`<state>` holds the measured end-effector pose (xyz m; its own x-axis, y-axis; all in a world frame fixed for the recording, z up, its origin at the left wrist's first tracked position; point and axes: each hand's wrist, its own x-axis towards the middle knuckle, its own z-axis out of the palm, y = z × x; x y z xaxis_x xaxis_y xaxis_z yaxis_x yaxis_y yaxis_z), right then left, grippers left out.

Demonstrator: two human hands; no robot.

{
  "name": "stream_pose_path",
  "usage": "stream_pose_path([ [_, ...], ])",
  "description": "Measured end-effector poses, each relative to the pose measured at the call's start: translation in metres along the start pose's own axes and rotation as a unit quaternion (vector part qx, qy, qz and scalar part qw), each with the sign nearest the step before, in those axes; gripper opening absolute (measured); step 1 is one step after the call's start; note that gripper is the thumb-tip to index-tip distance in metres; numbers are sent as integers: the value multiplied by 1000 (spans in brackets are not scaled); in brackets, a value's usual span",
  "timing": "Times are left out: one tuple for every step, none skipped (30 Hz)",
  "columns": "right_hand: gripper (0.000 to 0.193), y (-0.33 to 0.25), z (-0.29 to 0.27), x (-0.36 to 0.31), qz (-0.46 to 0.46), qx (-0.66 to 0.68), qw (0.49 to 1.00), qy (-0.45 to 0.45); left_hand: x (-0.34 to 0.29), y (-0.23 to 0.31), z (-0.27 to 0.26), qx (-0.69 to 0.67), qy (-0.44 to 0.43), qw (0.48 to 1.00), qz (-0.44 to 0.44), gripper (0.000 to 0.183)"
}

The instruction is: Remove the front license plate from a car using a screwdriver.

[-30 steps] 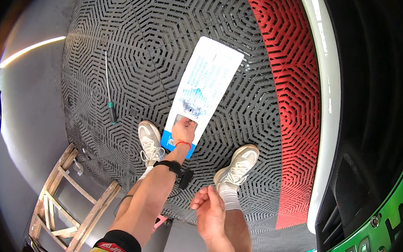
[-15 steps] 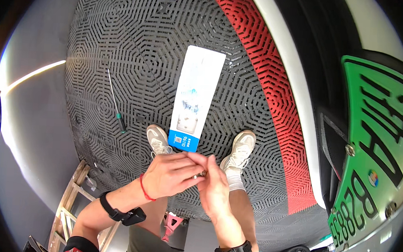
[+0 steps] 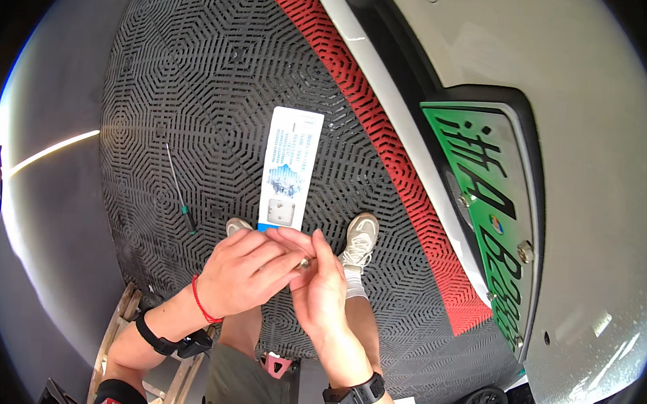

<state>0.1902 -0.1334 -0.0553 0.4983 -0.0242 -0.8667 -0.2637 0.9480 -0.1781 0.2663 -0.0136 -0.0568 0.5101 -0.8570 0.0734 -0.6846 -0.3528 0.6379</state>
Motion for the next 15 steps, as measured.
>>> stream_pose_path([
  [48, -1, 1, 0, -4, 0, 1000, 0, 2, 0, -1, -1, 1, 1000, 4, 32],
  [48, -2, 0, 1, -24, 2, 1000, -13, 3, 0, -2, -2, 7, 1000, 11, 27],
  [49, -3, 0, 0, -45, 4, 999, -26, 5, 0, -3, -4, 13, 1000, 18, 22],
  [49, -6, 2, -1, -49, 13, 999, -15, 10, 2, -4, -5, 21, 1000, 21, 18],
  [49, -10, 2, -2, -55, 10, 998, -14, 14, 4, -4, -8, 25, 999, 25, 18],
  [48, -13, 1, -4, -55, 18, 998, -14, 17, 5, -4, -20, 39, 999, 24, 19],
  [47, -16, 1, -5, -56, 25, 998, -15, 20, 6, -4, -32, 54, 998, 24, 19],
  [42, -18, 1, -5, -63, 46, 997, -13, 22, 9, -7, -55, 59, 997, 11, 19],
  [36, -17, 5, -6, -72, 68, 994, 35, 24, 11, -4, -59, 64, 996, 15, 19],
  [33, -17, 1, -5, -92, 81, 991, 58, 27, 15, 3, -121, 97, 988, -24, 19],
  [32, -20, -3, -4, -113, 93, 986, 81, 32, 19, 8, -183, 128, 973, -63, 19],
  [34, -26, -6, -5, -110, 94, 984, 102, 38, 27, 12, -270, 131, 942, -152, 15],
  [34, -31, -12, -7, -116, 90, 984, 105, 42, 38, 22, -429, 140, 841, -298, 11],
  [35, -33, -20, -11, -115, 101, 983, 99, 54, 50, 25, -516, 166, 774, -326, 12],
  [36, -36, -25, -14, -113, 110, 983, 93, 67, 61, 27, -598, 189, 697, -349, 12],
])
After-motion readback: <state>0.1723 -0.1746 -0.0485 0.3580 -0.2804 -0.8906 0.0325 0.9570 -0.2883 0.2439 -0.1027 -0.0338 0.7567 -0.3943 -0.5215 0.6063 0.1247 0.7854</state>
